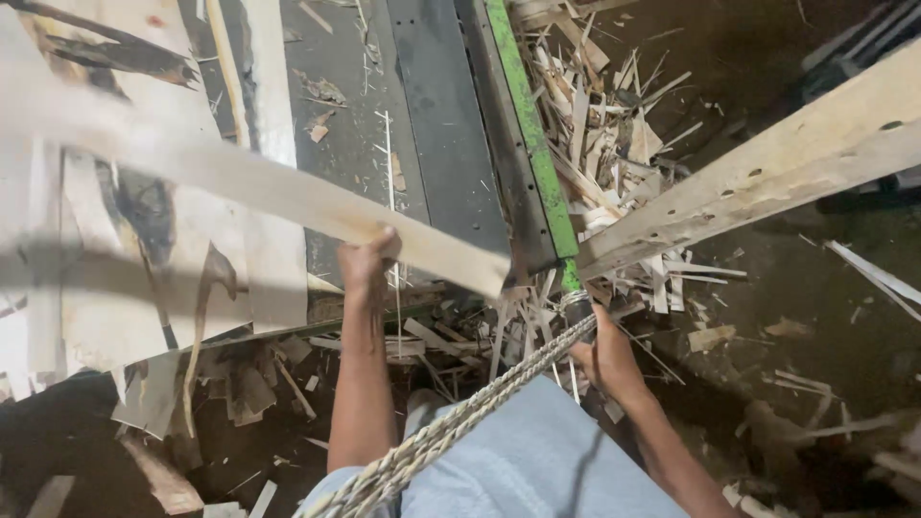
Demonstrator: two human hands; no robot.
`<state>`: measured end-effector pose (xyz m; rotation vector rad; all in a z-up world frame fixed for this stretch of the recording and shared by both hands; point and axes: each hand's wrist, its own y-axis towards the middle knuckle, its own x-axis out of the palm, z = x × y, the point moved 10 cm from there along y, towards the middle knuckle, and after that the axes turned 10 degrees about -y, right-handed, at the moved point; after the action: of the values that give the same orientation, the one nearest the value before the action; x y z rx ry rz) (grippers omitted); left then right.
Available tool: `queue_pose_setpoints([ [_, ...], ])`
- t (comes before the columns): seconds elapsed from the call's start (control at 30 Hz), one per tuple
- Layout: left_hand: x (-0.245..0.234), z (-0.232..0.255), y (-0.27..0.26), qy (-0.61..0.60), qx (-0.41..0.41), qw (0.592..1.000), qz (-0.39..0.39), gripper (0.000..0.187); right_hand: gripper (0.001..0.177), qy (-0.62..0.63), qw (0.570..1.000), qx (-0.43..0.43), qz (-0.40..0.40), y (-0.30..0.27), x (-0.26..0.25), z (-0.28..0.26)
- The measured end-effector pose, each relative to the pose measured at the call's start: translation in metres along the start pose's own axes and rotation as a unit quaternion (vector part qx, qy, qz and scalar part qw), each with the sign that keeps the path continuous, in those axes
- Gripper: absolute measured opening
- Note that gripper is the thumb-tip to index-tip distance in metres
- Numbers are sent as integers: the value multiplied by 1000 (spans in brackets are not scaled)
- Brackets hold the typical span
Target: Cutting thin wood sheets using a large manual guillotine-style cutter.
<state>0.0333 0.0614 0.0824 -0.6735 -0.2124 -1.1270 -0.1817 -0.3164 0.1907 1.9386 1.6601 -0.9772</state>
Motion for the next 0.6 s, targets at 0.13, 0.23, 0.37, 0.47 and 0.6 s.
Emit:
queue_pose_setpoints([
  [0.13,-24,-16,-25,146,-100,982,-60,42,46,31,980,183,-77,-6,11,24],
  [0.23,-61,-28,-24,167,-92,977,-99,47,50,11,986,154,-66,-3,4,13],
  [0.37,-123,8,-56,477,-114,871,26,54,56,16,985,157,-71,-3,-2,-2],
  [0.47,-147,27,-61,544,-122,829,52,57,59,38,986,148,-65,-4,0,4],
  [0.6,-160,35,-42,618,-9,783,68,68,65,-51,998,-46,14,5,1,27],
])
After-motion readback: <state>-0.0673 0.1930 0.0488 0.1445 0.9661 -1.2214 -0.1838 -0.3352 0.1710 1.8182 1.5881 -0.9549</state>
